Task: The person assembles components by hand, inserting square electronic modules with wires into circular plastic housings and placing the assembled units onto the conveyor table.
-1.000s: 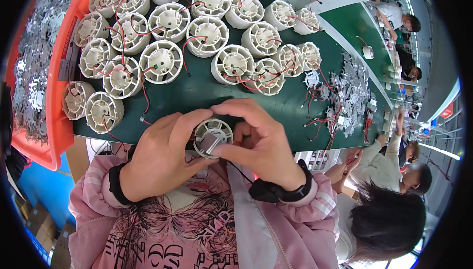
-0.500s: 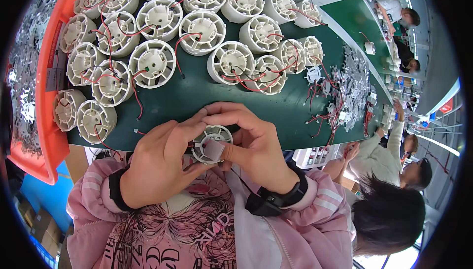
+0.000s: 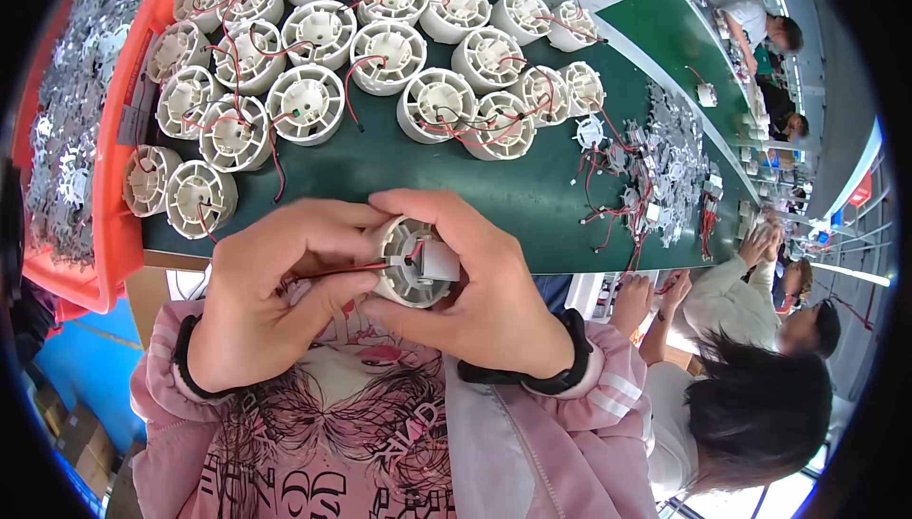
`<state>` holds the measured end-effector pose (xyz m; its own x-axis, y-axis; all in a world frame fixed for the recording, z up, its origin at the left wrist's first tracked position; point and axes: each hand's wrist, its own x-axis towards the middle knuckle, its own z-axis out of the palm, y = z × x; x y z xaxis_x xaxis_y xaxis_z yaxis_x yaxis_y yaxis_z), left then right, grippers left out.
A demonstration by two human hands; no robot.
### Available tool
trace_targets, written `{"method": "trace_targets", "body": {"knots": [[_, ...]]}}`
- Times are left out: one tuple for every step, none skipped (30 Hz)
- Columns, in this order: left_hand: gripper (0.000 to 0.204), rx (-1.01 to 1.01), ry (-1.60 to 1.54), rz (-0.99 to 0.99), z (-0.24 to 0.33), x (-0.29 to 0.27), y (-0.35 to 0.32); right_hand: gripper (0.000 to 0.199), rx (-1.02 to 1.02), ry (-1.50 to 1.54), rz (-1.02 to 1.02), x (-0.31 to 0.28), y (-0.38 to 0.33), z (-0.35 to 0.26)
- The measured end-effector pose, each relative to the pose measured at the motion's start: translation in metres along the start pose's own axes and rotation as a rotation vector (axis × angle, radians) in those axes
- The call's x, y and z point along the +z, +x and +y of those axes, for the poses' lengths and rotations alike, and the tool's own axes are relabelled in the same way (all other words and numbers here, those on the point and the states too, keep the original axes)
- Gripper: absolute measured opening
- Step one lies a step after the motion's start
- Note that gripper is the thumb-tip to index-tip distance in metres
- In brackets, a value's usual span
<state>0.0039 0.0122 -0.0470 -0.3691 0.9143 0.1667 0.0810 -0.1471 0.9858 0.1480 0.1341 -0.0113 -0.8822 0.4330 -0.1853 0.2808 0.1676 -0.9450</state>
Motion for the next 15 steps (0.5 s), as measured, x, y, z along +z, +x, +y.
{"method": "trace_targets", "body": {"knots": [[0.027,0.005,0.002,-0.004,0.005,-0.002,0.002,0.067,-0.001,-0.100,-0.010,-0.004,-0.001,-0.004],[0.024,0.060,0.111,-0.069,0.013,-0.008,0.004,0.067,-0.005,-0.101,-0.004,-0.006,-0.002,-0.008],[0.021,0.114,0.224,-0.132,0.021,-0.015,0.005,0.066,-0.029,-0.119,-0.036,-0.008,-0.003,-0.012],[0.018,0.167,0.336,-0.195,0.025,-0.018,0.006,0.065,-0.053,-0.137,-0.068,-0.010,-0.004,-0.015],[0.018,0.169,0.342,-0.198,0.026,-0.017,0.006,0.065,-0.077,-0.155,-0.099,-0.011,-0.005,-0.017],[0.015,0.199,0.336,-0.173,0.027,-0.016,0.005,0.065,-0.083,-0.153,-0.093,-0.013,-0.008,-0.018],[0.012,0.229,0.330,-0.149,0.028,-0.015,0.005,0.064,-0.077,-0.132,-0.103,-0.014,-0.011,-0.019],[0.010,0.258,0.323,-0.125,0.028,-0.014,0.004,0.064,-0.071,-0.110,-0.113,-0.015,-0.014,-0.020],[0.010,0.262,0.329,-0.129,0.027,-0.014,0.003,0.063,-0.065,-0.088,-0.123,-0.017,-0.015,-0.019],[0.009,0.312,0.372,-0.196,0.025,-0.015,0.000,0.063,-0.071,-0.085,-0.118,-0.018,-0.016,-0.018],[0.008,0.360,0.412,-0.264,0.022,-0.015,-0.003,0.064,-0.082,-0.094,-0.128,-0.019,-0.018,-0.017],[0.008,0.408,0.452,-0.333,0.020,-0.014,-0.005,0.065,-0.093,-0.103,-0.138,-0.019,-0.020,-0.016],[0.008,0.409,0.454,-0.338,0.016,-0.013,-0.005,0.066,-0.103,-0.112,-0.148,-0.020,-0.022,-0.015],[0.011,0.338,0.328,-0.332,0.010,-0.012,-0.004,0.066,-0.105,-0.109,-0.144,-0.020,-0.024,-0.016],[0.015,0.266,0.202,-0.324,0.006,-0.011,-0.002,0.068,-0.069,-0.064,-0.078,-0.019,-0.026,-0.018]]}}
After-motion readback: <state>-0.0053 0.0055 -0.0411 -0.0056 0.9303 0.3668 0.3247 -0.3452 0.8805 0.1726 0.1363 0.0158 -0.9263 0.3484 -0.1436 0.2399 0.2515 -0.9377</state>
